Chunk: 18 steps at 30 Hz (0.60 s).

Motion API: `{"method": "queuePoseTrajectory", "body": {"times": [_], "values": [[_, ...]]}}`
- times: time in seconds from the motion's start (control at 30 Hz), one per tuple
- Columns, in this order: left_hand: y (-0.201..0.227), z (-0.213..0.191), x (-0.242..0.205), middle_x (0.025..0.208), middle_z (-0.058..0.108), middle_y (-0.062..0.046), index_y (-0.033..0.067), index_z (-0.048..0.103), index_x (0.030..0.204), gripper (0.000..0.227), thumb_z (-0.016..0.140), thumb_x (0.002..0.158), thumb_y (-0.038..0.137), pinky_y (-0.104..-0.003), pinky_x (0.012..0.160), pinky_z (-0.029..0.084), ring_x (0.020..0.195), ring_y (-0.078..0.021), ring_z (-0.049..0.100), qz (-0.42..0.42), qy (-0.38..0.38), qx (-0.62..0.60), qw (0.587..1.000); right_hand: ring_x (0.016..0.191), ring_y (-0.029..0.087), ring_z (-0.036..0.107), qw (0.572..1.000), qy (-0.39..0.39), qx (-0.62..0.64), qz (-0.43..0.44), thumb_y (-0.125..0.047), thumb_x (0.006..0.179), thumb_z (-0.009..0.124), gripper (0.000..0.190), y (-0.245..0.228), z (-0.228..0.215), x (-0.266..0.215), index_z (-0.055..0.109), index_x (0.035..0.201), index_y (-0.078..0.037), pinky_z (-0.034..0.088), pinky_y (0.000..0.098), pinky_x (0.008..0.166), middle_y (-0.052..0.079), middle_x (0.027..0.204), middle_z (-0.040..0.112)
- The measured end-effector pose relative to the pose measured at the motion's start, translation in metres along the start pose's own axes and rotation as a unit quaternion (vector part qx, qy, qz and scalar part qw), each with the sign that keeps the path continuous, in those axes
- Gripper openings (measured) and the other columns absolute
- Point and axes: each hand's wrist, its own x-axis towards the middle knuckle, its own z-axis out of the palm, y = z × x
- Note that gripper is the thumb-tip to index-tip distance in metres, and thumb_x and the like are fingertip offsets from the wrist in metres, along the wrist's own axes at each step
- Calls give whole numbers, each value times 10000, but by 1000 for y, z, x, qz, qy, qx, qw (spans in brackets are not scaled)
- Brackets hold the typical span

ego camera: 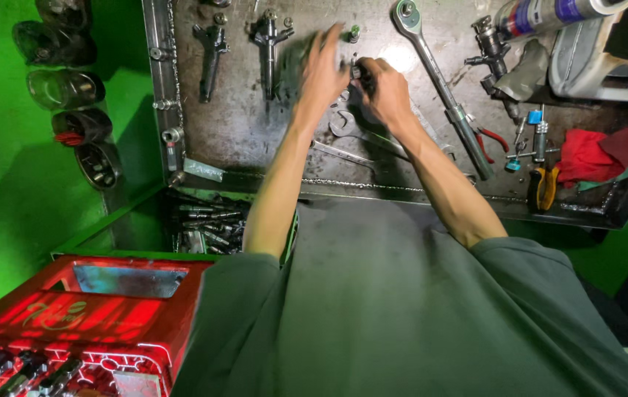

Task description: The person assembles a small mechanical component on a metal workbench. They attach a blue plastic piece to a cylindrical metal part, then insert a long metal rod into the assembly and tighten it using a wrench. The person repeats the tightening process several times to secure the components.

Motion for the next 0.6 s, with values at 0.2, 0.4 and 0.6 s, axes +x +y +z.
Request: {"method": "queuePoseTrajectory", "body": {"times": [0.2,0.4,0.6], "values": [[8,-6,47,1145,628,-163,137,648,1110,198,700,924,96,-607,818,516,1033,-451,661,96,-26,39,994,888,479,637,995,5,-48,86,-168,899,710,328,4,-2,8,646,1212,-96,486,565,667,212,1001,683],[-13,-14,71,1172,645,-151,59,671,1145,250,701,901,14,-621,925,484,1067,-423,672,110,8,47,993,771,458,638,994,23,-64,80,-87,908,697,325,10,-5,23,655,1229,-67,482,553,577,237,954,691],[-21,-19,102,1433,513,-314,40,675,1267,380,771,900,27,-704,1102,378,1335,-482,513,57,-2,37,998,727,485,654,993,35,-75,89,-117,913,739,312,18,-9,55,675,1217,-84,475,562,553,241,935,684]]}}
